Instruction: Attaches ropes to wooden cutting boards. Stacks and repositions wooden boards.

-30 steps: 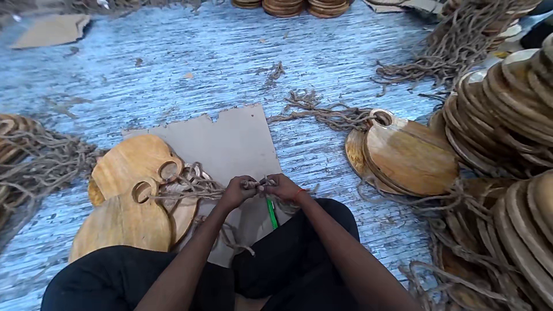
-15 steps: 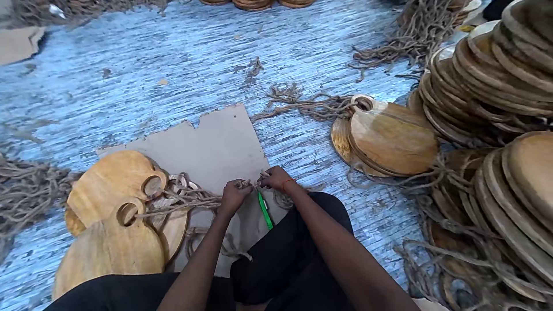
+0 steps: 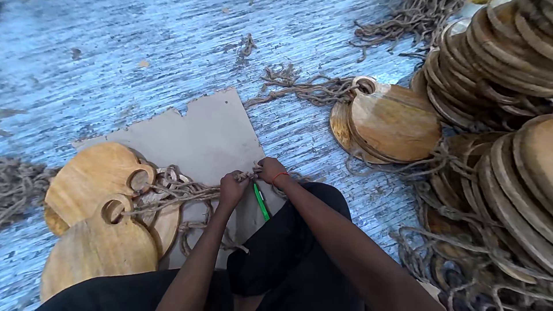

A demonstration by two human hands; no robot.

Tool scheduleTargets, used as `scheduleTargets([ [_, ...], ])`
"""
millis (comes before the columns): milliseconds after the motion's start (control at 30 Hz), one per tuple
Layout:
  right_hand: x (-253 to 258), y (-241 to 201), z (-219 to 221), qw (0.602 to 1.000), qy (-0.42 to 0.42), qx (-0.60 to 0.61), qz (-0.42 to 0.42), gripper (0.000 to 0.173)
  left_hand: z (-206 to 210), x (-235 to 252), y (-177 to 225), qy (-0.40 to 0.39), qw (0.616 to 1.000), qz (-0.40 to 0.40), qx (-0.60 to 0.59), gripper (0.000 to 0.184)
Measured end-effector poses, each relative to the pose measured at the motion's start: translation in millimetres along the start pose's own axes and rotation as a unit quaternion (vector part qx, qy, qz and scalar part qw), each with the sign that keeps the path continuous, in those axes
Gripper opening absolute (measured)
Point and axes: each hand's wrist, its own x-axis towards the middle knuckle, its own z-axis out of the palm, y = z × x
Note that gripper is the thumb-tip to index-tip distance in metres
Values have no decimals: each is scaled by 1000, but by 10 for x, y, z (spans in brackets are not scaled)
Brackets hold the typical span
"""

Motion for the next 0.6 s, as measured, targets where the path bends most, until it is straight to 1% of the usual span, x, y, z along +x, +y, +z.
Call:
scheduleTargets([
  [67,-25,9,6,999,-42,-22,7,36,-15,-59,-13,-40,999,8,15,20],
  [133,-31,-2,-6,998,-48,-32,9,34,-30,-62,-31,-50,999,17,12,19],
  [267,-41,-47,29,1000,12,-13,16,31,46,-8,-7,9,1000,7,8,19],
  [333,-25,-51,3,1000,11,-9,24,32,61,18,4,17,1000,18,7,17],
  [433,-48,-66,-16,999,-35,-19,29,34,-46,-10,-23,-49,997,20,51,20],
  [500,-24,-91,-21,999,-17,-26,26,33,-66,25,8,-48,997,16,65,20],
  [600,-40,-120,52,999,28,-18,27,30,14,21,60,-8,998,7,56,21],
])
